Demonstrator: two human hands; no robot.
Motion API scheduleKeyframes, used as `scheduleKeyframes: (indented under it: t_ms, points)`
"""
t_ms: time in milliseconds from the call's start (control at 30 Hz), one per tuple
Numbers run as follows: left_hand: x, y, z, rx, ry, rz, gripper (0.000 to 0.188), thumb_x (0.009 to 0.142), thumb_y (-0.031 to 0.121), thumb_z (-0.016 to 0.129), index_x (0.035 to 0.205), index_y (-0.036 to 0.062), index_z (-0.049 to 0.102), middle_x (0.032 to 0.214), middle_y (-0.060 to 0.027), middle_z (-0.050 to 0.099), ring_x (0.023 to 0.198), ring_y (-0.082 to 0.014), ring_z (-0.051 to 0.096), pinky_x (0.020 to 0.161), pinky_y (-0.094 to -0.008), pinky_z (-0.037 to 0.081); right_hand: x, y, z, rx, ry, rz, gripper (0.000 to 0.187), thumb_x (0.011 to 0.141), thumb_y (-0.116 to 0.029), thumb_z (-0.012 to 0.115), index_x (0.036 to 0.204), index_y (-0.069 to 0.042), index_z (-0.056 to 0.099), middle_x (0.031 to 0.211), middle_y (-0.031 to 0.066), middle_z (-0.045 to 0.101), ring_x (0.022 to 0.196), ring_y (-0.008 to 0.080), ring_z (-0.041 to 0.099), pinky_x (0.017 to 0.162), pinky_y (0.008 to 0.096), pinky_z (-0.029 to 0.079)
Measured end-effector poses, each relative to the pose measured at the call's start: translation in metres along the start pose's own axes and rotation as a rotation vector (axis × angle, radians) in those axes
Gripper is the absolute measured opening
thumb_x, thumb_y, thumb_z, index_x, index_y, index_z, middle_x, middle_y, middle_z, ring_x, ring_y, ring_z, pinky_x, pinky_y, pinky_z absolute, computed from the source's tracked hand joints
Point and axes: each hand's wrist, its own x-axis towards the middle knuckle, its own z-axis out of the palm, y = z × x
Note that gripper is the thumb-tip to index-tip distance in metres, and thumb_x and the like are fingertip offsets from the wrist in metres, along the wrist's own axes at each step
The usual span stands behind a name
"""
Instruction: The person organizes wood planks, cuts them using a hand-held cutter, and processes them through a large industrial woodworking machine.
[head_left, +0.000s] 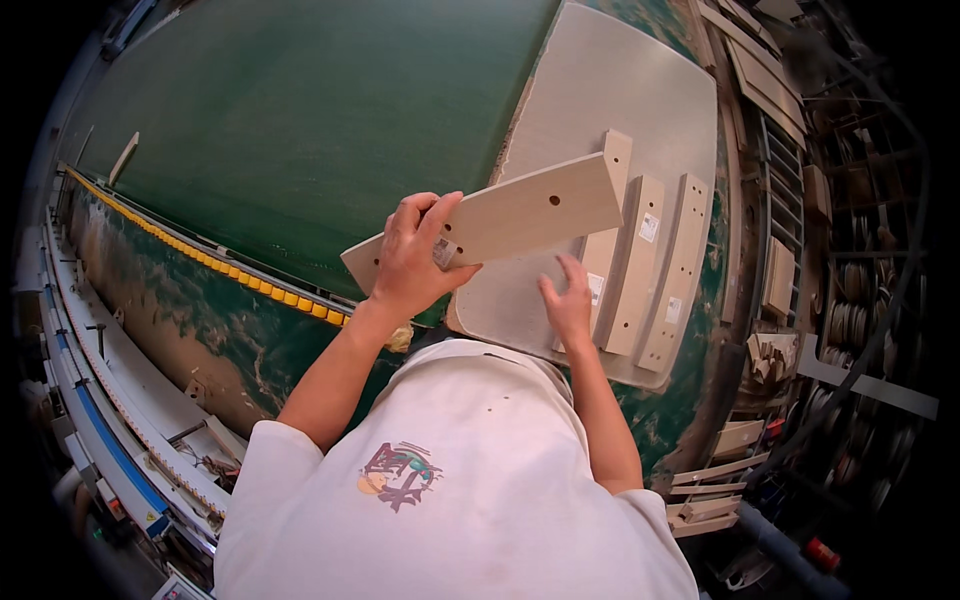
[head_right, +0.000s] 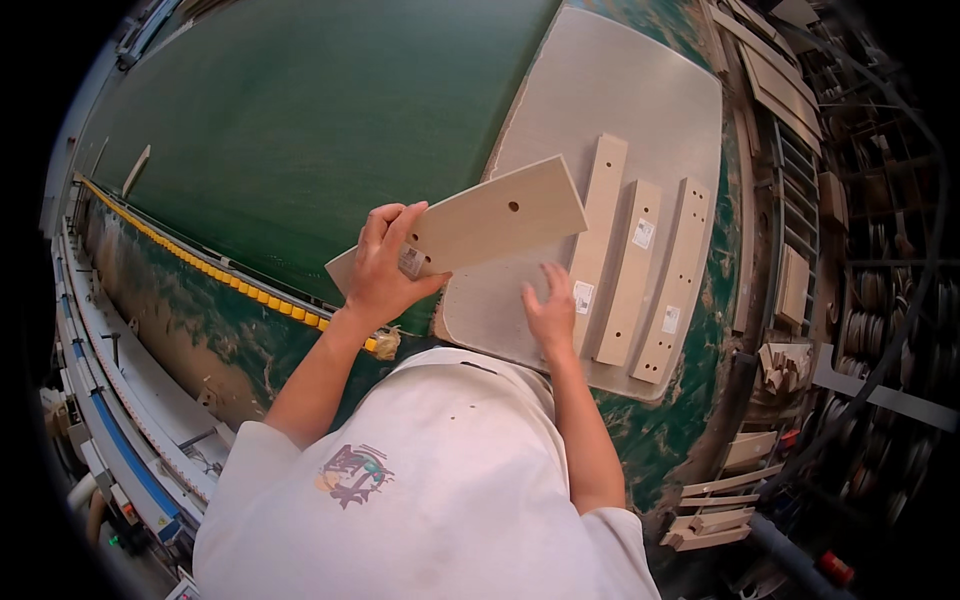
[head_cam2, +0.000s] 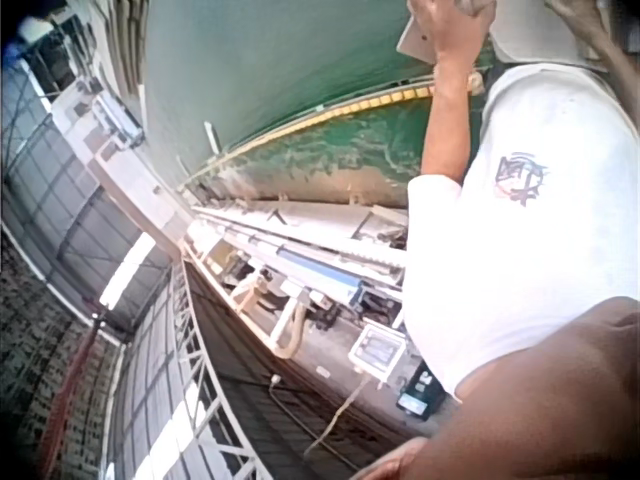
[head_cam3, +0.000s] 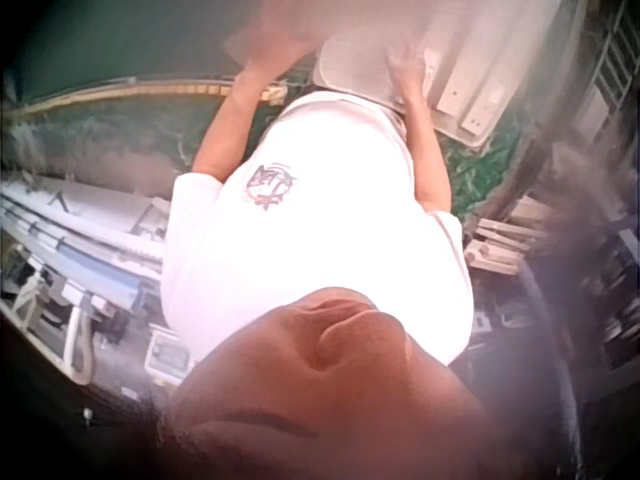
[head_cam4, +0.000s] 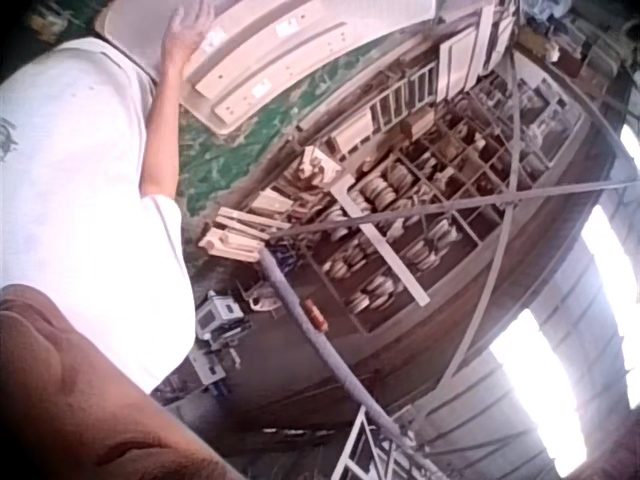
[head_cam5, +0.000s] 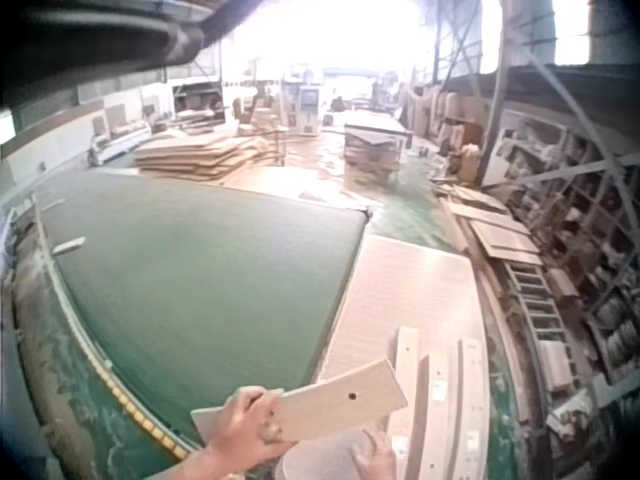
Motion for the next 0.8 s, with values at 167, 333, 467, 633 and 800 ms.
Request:
scheduleKeyframes:
  t_ms: [167, 333, 467, 633, 800]
  points:
    - [0.021, 0.021, 0.011, 0.001, 0.015, -0.007, 0.087, 0.068, 0.027, 0.093, 0.144, 0.0092, 0.053, 0.126, -0.0121, 0.055, 0.118, -0.0308, 0.056, 0.101, -0.0462, 0.045, -0.008, -0.095, -0.006, 0.932, -0.422, 0.081, 0.059, 0.100, -0.031, 0.072, 0.145, 0.001, 0.052, 0.133, 0.0153, 0.066, 0.121, 0.0258, 0.064, 0.104, 0.0380, 0.050]
    - [0.027, 0.043, 0.027, -0.093, -0.109, 0.107, 0.081, 0.074, 0.027, 0.089, 0.144, 0.0078, 0.054, 0.143, -0.0147, 0.054, 0.130, -0.0342, 0.054, 0.111, -0.0465, 0.042, 0.008, -0.123, -0.022, 1.458, -0.170, 0.201, 0.032, 0.106, -0.016, 0.061, 0.136, -0.005, 0.057, 0.127, 0.0048, 0.068, 0.109, 0.0139, 0.068, 0.094, 0.0335, 0.057]
    - [0.018, 0.031, 0.017, 0.029, -0.068, 0.092, 0.072, 0.083, 0.034, 0.083, 0.144, 0.0085, 0.055, 0.147, -0.0155, 0.054, 0.136, -0.0353, 0.052, 0.117, -0.0451, 0.039, 0.010, -0.104, -0.059, 1.436, -0.051, 0.178, 0.033, 0.107, -0.017, 0.059, 0.137, -0.005, 0.055, 0.133, 0.0086, 0.065, 0.117, 0.0216, 0.068, 0.099, 0.0437, 0.061]
    - [-0.013, -0.032, 0.000, -0.787, -0.090, -0.623, 0.051, 0.103, 0.038, 0.065, 0.141, 0.0026, 0.060, 0.135, -0.0156, 0.066, 0.123, -0.0276, 0.064, 0.111, -0.0406, 0.048, 0.010, -0.086, -0.091, 1.357, 0.017, 0.170, 0.032, 0.107, -0.023, 0.060, 0.134, -0.006, 0.059, 0.131, 0.0101, 0.067, 0.122, 0.0225, 0.066, 0.104, 0.0418, 0.057]
    - [-0.017, -0.017, 0.013, -1.258, -0.444, -0.751, 0.046, 0.107, 0.035, 0.062, 0.131, -0.0042, 0.065, 0.116, -0.0093, 0.072, 0.104, -0.0156, 0.070, 0.098, -0.0319, 0.056, 0.013, -0.085, -0.097, 1.414, 0.039, 0.169, 0.032, 0.107, -0.020, 0.060, 0.135, -0.005, 0.057, 0.129, 0.0105, 0.067, 0.116, 0.0243, 0.069, 0.104, 0.0456, 0.059]
